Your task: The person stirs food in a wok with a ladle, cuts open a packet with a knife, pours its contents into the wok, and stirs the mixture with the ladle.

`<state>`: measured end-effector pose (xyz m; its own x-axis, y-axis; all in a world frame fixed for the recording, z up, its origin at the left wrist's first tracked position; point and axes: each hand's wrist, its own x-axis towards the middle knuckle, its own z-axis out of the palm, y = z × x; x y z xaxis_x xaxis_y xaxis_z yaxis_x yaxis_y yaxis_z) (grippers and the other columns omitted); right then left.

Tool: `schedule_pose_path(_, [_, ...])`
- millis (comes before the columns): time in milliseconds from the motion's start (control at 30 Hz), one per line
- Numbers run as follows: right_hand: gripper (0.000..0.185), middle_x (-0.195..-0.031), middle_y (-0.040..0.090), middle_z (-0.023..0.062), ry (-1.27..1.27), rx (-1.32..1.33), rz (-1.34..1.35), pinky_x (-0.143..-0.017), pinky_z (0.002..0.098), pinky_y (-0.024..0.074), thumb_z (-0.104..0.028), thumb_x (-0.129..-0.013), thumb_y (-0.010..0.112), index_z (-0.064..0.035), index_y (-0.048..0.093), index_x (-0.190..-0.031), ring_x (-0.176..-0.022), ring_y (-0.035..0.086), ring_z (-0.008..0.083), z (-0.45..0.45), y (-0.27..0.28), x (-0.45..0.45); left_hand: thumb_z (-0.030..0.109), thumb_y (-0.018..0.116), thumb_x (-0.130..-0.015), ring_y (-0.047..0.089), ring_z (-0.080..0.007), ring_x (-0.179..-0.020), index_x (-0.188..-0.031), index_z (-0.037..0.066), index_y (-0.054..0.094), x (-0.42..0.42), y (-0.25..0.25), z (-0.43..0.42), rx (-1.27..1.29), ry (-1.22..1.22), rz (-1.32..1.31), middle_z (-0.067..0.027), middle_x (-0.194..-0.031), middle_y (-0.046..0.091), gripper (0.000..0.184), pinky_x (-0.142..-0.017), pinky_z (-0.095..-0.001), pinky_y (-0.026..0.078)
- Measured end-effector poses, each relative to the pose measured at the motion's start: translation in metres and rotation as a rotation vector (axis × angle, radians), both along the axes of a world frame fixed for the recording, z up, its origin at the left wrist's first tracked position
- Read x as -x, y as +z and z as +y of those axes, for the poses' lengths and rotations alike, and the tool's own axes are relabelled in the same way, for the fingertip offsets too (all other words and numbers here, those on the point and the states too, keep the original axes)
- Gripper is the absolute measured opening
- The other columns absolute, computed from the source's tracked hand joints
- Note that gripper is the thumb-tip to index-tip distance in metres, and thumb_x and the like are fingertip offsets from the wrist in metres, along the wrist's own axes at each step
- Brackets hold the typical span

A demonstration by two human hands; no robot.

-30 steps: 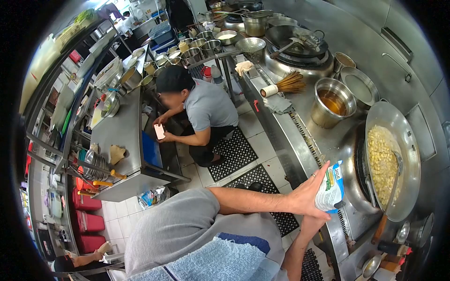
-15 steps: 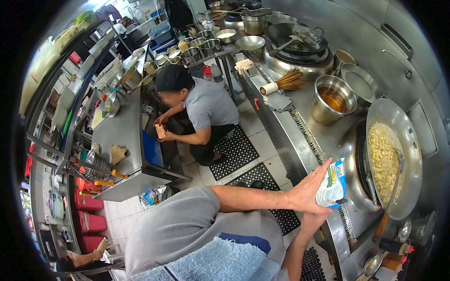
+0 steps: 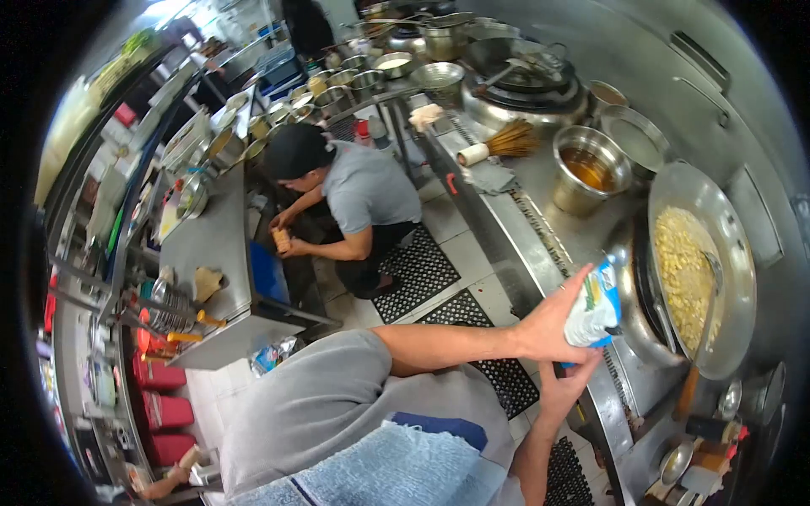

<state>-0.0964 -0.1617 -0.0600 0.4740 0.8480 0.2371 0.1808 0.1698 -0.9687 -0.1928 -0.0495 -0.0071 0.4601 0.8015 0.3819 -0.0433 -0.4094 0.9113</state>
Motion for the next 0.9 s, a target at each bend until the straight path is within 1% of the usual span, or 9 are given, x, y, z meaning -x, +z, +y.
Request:
schedule_pose_path(67, [0.099, -0.149, 0.037, 0.0186, 0.030, -0.018, 0.106, -0.110, 0.0395, 0.0391, -0.005, -0.074, 0.085, 0.0033, 0.026, -0.153, -0.136, 0.042, 0.0274, -0.004, 0.007, 0.003, 0.031, 0.088, -0.062, 0.046, -0.0363, -0.134, -0.155, -0.006, 0.009, -0.001, 0.000, 0.006, 0.033, -0.030, -0.042, -0.0272, -0.142, 0.044, 0.127, -0.115, -0.0416, 0.034])
schedule_pose_path(133, [0.104, -0.150, 0.038, 0.0199, 0.011, -0.010, 0.055, -0.109, 0.0422, 0.0417, -0.007, -0.072, 0.086, 0.0018, 0.023, -0.155, -0.138, 0.042, 0.0292, -0.011, 0.015, 0.001, 0.028, 0.089, -0.062, 0.046, -0.0316, -0.134, -0.155, -0.007, 0.011, 0.008, 0.027, 0.012, 0.108, -0.054, 0.004, -0.0243, -0.142, 0.045, 0.126, -0.114, -0.0400, 0.036])
schedule_pose_path(200, [0.103, -0.150, 0.040, 0.0206, 0.002, 0.067, 0.023, -0.107, 0.0445, 0.0444, -0.011, -0.072, 0.087, 0.0013, 0.026, -0.154, -0.138, 0.043, 0.0311, -0.022, 0.011, -0.006, 0.025, 0.087, -0.061, 0.053, -0.0320, -0.126, -0.152, -0.008, 0.015, 0.004, 0.023, 0.027, 0.117, -0.043, 0.059, -0.0256, -0.137, 0.050, 0.121, -0.109, -0.0393, 0.042])
schedule_pose_path(267, [0.103, -0.152, 0.040, 0.0203, 0.027, 0.129, -0.040, -0.108, 0.0425, 0.0424, -0.008, -0.072, 0.086, -0.0031, 0.026, -0.156, -0.141, 0.040, 0.0298, -0.036, 0.003, -0.014, 0.024, 0.086, -0.063, 0.053, -0.0306, -0.127, -0.152, -0.008, 0.017, -0.004, 0.012, 0.051, 0.006, -0.062, -0.001, -0.0244, -0.137, 0.051, 0.116, -0.108, -0.0394, 0.042])
schedule_pose_path(467, [0.093, -0.145, 0.049, 0.0156, -0.001, 0.230, -0.093, -0.102, 0.0396, 0.0478, -0.009, -0.073, 0.086, -0.0072, 0.038, -0.152, -0.134, 0.049, 0.0259, -0.061, -0.002, -0.021, 0.024, 0.085, -0.069, 0.057, -0.0230, -0.119, -0.152, -0.003, 0.023, -0.035, 0.067, 0.114, -0.098, -0.136, 0.177, -0.0164, -0.132, 0.056, 0.107, -0.104, -0.0366, 0.044])
schedule_pose_path(533, [0.090, -0.140, 0.052, 0.0161, -0.024, 0.251, -0.092, -0.098, 0.0385, 0.0507, -0.012, -0.073, 0.086, -0.0074, 0.039, -0.150, -0.130, 0.052, 0.0266, -0.067, -0.008, -0.024, 0.025, 0.085, -0.069, 0.057, -0.0237, -0.120, -0.152, -0.003, 0.024, -0.058, 0.085, 0.143, -0.016, -0.215, 0.274, -0.0168, -0.132, 0.057, 0.107, -0.105, -0.0368, 0.044])
schedule_pose_path(633, [0.088, -0.138, 0.055, 0.0155, -0.068, 0.269, -0.018, -0.097, 0.0371, 0.0509, -0.008, -0.074, 0.085, -0.0073, 0.040, -0.150, -0.128, 0.054, 0.0245, -0.069, -0.021, -0.031, 0.031, 0.085, -0.067, 0.057, -0.0290, -0.123, -0.151, -0.003, 0.027, -0.102, 0.121, 0.176, -0.200, -0.248, 0.398, -0.0201, -0.134, 0.057, 0.108, -0.107, -0.0378, 0.043])
schedule_pose_path(733, [0.088, -0.135, 0.058, 0.0152, -0.121, 0.326, 0.014, -0.096, 0.0368, 0.0513, -0.009, -0.075, 0.085, -0.0073, 0.040, -0.150, -0.125, 0.056, 0.0245, -0.075, -0.022, -0.035, 0.039, 0.085, -0.060, 0.057, -0.0358, -0.123, -0.147, -0.003, 0.032, -0.152, 0.129, 0.213, -0.338, -0.285, 0.552, -0.0243, -0.134, 0.056, 0.110, -0.108, -0.0415, 0.044])
schedule_pose_path(900, [0.087, -0.131, 0.061, 0.0152, -0.297, 0.355, 0.109, -0.095, 0.0365, 0.0512, -0.009, -0.075, 0.084, -0.0072, 0.041, -0.150, -0.122, 0.058, 0.0242, -0.080, -0.029, -0.048, 0.039, 0.084, -0.060, 0.058, -0.0402, -0.121, -0.148, 0.002, 0.032, -0.238, 0.123, 0.258, -0.551, -0.254, 0.846, -0.0245, -0.131, 0.057, 0.109, -0.103, -0.0443, 0.048])
